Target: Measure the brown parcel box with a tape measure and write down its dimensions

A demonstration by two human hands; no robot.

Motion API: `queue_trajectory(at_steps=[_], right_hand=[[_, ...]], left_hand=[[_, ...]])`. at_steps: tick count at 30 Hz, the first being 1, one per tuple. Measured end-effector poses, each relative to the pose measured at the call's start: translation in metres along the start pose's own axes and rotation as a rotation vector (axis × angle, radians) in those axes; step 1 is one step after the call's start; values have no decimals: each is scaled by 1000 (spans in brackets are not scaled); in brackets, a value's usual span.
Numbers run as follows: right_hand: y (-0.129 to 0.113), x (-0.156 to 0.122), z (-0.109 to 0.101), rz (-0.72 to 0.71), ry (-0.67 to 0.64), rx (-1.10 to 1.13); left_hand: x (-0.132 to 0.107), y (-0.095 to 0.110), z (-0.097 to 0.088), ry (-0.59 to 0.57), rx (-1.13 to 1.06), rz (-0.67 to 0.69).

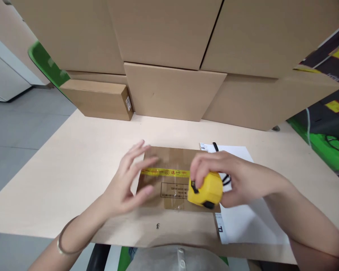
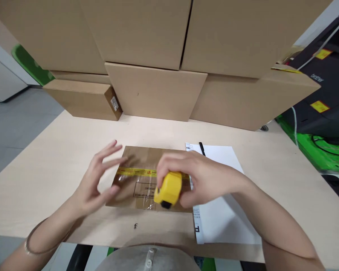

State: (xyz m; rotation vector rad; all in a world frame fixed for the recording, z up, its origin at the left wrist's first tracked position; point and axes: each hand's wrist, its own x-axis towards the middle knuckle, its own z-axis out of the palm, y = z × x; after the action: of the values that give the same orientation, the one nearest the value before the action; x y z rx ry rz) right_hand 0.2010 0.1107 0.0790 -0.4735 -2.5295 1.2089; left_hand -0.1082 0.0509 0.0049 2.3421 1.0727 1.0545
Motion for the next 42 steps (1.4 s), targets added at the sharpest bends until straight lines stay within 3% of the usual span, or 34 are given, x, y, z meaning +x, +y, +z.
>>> queue_trajectory(at_steps=[3, 7, 10, 13, 20, 25, 32, 42], right_hand=[[-7, -19, 4, 42, -64, -8], [-7, -22, 19, 53, -123, -79], [-3, -19, 24, 72, -110, -165], [-1, -16, 18, 93, -95, -211], [21, 5, -17, 81, -186, -55], [43, 24, -43, 138, -225, -83], [74, 45, -82, 242, -120, -66], [89, 46, -85, 292, -110, -4]], left_hand=[[2, 41, 8, -123, 96, 226], [2, 64, 36, -204, 158, 211], [1, 62, 49, -221, 195, 164], [0, 57, 53, -243, 240, 206], [0, 54, 50, -311, 342, 324], [-3, 55, 53, -334, 427, 338], [-5, 54, 57, -337, 456, 346], [-3, 55, 56, -333, 528, 367]])
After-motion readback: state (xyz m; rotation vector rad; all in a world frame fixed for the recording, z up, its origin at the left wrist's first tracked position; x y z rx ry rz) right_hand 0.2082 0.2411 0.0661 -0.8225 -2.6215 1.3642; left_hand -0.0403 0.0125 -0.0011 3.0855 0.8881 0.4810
